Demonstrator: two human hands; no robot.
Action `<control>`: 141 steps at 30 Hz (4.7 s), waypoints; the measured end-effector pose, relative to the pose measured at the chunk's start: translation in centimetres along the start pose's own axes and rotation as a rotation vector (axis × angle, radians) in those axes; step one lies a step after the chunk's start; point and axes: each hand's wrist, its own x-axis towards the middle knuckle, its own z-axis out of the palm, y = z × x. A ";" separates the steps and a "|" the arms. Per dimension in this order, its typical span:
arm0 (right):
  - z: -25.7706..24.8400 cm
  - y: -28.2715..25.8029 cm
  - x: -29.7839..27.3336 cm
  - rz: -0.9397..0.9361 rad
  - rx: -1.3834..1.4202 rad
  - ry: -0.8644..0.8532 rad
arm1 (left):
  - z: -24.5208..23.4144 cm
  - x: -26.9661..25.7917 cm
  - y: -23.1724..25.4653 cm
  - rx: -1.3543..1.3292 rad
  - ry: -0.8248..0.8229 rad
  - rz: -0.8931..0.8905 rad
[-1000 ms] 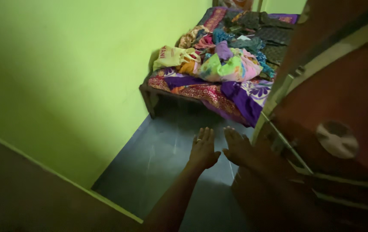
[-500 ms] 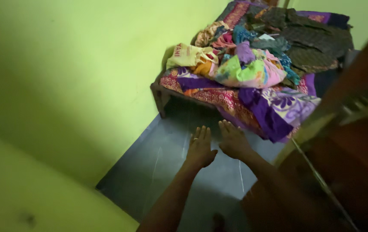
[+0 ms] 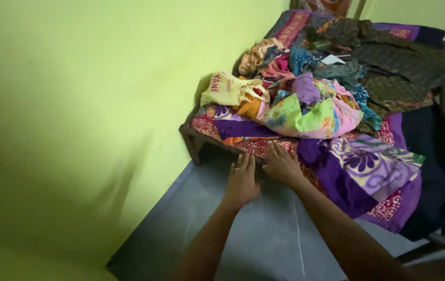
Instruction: The person takes folded clothes from shelves one by one by hand and places them onto a bed.
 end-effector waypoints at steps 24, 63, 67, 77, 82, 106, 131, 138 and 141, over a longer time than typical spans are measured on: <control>-3.4 10.8 5.1 0.598 0.035 0.065 | 7.1 24.0 -1.1 -0.070 -0.227 0.498; -5.8 38.7 -20.9 1.452 0.091 0.376 | 27.7 28.0 37.9 -0.296 -0.746 1.133; -8.0 40.9 -24.4 1.550 0.073 0.433 | 30.8 28.8 43.7 -0.377 -0.704 1.250; -13.2 43.2 -29.5 1.758 -0.004 0.460 | 33.9 28.9 55.1 -0.434 -0.769 1.419; -14.0 44.8 -32.2 1.835 0.024 0.412 | 34.1 27.5 57.9 -0.358 -0.856 1.471; -18.4 69.5 -54.0 1.735 0.062 0.350 | 45.9 19.3 83.9 -0.330 -0.965 1.289; -25.2 93.8 -61.2 1.622 -0.043 0.476 | 54.1 25.1 106.9 -0.375 -0.900 1.329; -31.7 104.4 -57.9 1.613 -0.020 0.434 | 58.9 34.9 115.6 -0.324 -0.820 1.321; -32.7 107.1 -57.5 1.609 -0.014 0.444 | 60.5 36.2 117.8 -0.320 -0.849 1.306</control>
